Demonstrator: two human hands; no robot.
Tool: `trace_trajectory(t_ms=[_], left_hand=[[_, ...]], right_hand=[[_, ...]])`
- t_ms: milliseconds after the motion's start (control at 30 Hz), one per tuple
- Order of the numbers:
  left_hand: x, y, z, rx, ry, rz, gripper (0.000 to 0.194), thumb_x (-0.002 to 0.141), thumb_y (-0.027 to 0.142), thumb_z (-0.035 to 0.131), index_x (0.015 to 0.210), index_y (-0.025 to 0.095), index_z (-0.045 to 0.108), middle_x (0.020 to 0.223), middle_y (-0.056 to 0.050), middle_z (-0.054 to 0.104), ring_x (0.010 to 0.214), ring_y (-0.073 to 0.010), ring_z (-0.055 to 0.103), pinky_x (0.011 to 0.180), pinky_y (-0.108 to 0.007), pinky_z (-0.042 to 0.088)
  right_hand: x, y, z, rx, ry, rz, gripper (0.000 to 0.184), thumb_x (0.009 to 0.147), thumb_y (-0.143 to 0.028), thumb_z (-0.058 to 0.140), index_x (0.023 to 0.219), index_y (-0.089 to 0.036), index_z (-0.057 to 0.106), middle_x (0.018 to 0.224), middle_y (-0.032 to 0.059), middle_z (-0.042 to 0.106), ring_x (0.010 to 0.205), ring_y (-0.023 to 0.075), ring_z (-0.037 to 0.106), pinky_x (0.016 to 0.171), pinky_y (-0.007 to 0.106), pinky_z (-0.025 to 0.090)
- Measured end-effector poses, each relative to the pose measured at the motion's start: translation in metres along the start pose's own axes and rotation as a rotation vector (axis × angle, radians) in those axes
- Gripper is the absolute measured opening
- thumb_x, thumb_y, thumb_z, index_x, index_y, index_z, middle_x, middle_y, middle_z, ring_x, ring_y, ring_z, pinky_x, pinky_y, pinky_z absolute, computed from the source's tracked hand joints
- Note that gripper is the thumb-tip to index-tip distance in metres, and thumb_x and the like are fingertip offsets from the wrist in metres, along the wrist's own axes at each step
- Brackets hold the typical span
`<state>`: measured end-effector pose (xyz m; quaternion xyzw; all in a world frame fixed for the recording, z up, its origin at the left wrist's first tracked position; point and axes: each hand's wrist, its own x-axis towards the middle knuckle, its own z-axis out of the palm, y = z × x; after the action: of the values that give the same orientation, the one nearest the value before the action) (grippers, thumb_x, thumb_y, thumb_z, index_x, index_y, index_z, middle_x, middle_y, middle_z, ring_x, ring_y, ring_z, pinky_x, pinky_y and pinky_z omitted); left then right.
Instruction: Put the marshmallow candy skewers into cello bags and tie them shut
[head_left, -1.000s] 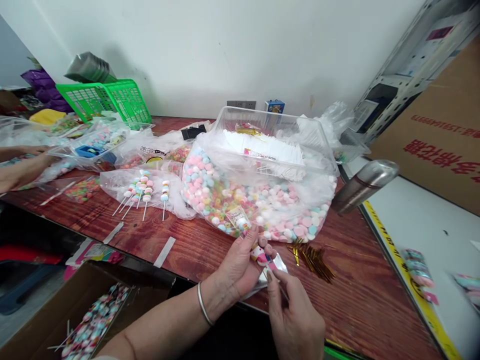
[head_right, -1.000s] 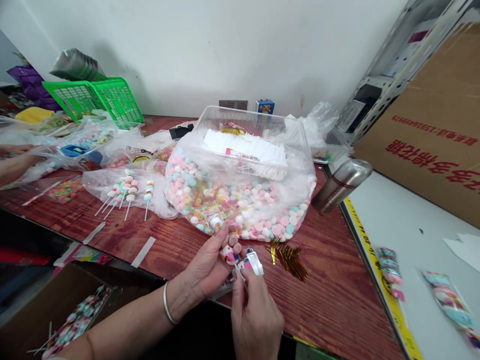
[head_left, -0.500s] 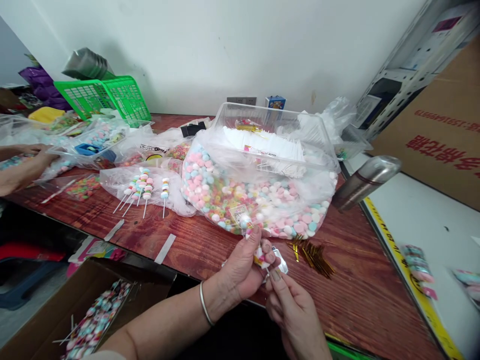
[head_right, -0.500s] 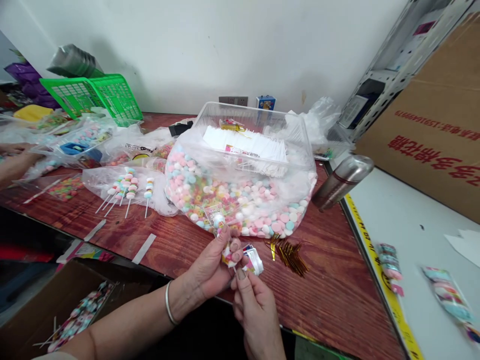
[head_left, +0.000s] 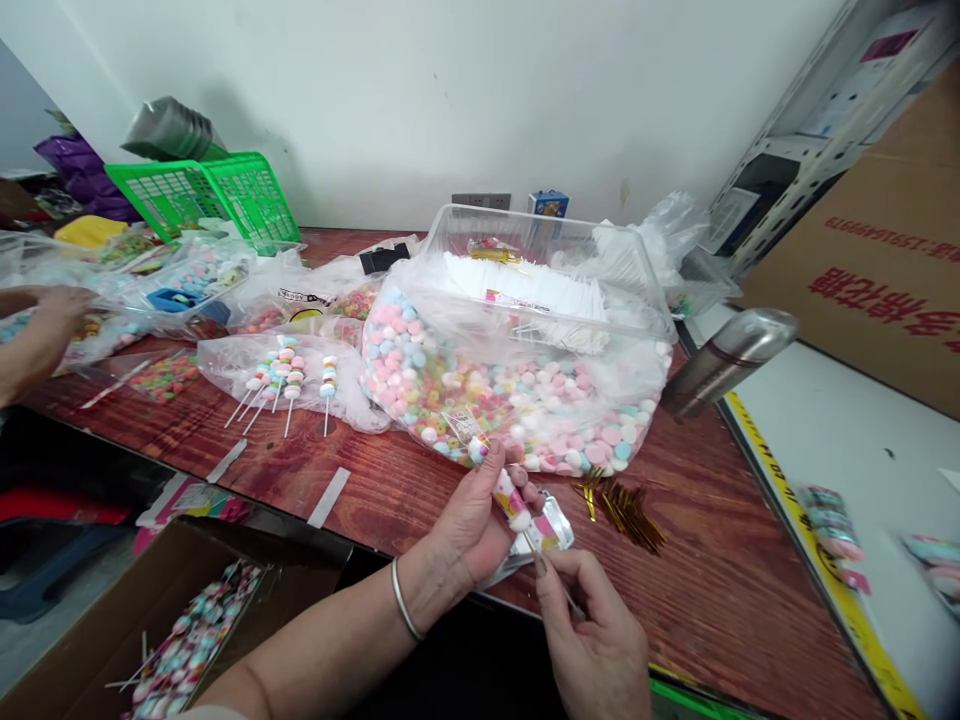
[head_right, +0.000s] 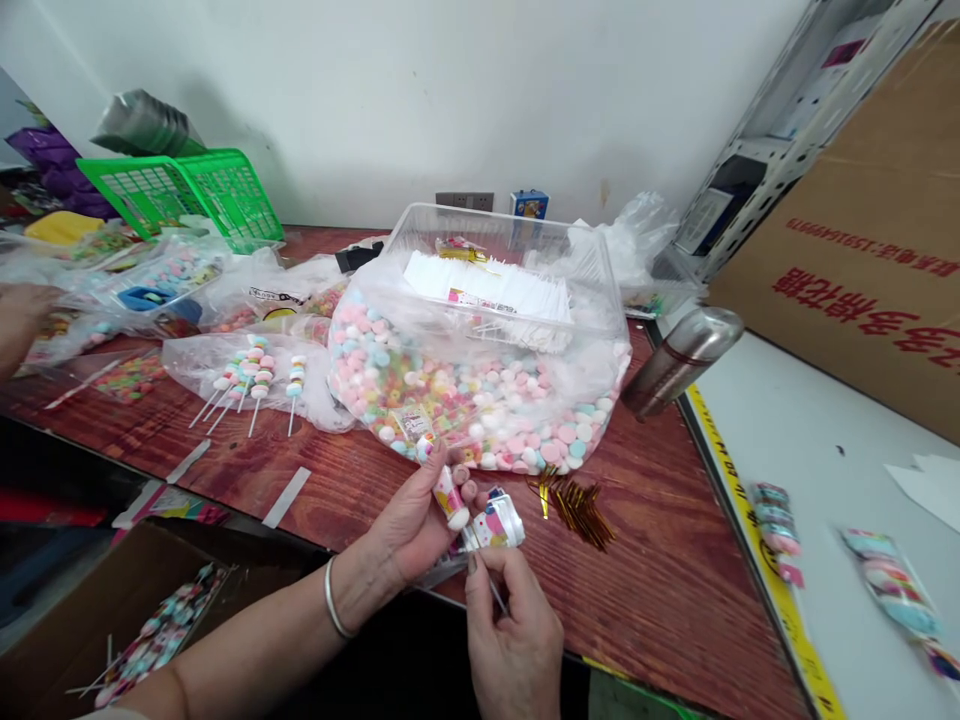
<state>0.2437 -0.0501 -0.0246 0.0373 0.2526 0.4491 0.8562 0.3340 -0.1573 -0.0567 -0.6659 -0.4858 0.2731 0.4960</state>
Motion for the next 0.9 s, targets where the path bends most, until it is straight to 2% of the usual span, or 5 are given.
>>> trace_trajectory(t_ms=[200, 500, 700, 800, 900], left_hand=[[-0.005, -0.015, 0.002, 0.056, 0.004, -0.019, 0.030, 0.078, 0.040, 0.073, 0.083, 0.013, 0.061, 0.059, 0.003, 0.054, 0.055, -0.0093, 0.053, 0.064, -0.024, 0.047], [-0.017, -0.034, -0.007, 0.327, -0.169, 0.072, 0.033, 0.081, 0.041, 0.069, 0.091, 0.009, 0.069, 0.085, -0.010, 0.068, 0.082, -0.0172, 0.061, 0.082, -0.028, 0.044], [-0.008, -0.039, -0.019, 0.399, -0.115, 0.038, 0.047, 0.082, 0.047, 0.065, 0.112, 0.009, 0.068, 0.072, -0.005, 0.065, 0.059, -0.0119, 0.055, 0.065, -0.026, 0.043], [-0.006, -0.036, -0.025, 0.520, -0.144, 0.027, 0.047, 0.081, 0.043, 0.067, 0.116, 0.012, 0.067, 0.069, -0.003, 0.063, 0.055, -0.0098, 0.051, 0.060, -0.024, 0.041], [-0.010, -0.029, -0.026, 0.544, -0.230, -0.022, 0.045, 0.079, 0.041, 0.067, 0.113, 0.012, 0.069, 0.079, -0.007, 0.066, 0.068, -0.0153, 0.058, 0.060, -0.024, 0.043]], right_hand=[[0.006, -0.006, 0.010, -0.094, 0.117, -0.097, 0.020, 0.087, -0.037, 0.059, 0.079, -0.020, 0.066, 0.073, 0.0022, 0.068, 0.061, 0.0148, 0.061, 0.061, 0.023, 0.046], [0.022, 0.002, 0.018, 0.380, 0.077, 0.186, 0.037, 0.085, -0.052, 0.058, 0.097, -0.018, 0.066, 0.108, 0.0099, 0.070, 0.099, 0.0242, 0.065, 0.084, 0.034, 0.051], [0.021, 0.000, 0.017, 0.273, 0.168, 0.235, 0.045, 0.081, -0.054, 0.061, 0.109, -0.020, 0.061, 0.109, 0.0096, 0.068, 0.097, 0.0246, 0.063, 0.082, 0.035, 0.049], [0.024, 0.000, 0.018, 0.582, 0.099, 0.361, 0.039, 0.077, -0.053, 0.067, 0.099, -0.021, 0.062, 0.087, 0.0027, 0.066, 0.069, 0.0153, 0.060, 0.060, 0.026, 0.048], [0.027, 0.002, 0.017, 0.904, 0.040, 0.508, 0.036, 0.070, -0.049, 0.076, 0.079, -0.020, 0.057, 0.056, -0.0097, 0.042, 0.041, 0.0038, 0.030, 0.038, 0.016, 0.026]])
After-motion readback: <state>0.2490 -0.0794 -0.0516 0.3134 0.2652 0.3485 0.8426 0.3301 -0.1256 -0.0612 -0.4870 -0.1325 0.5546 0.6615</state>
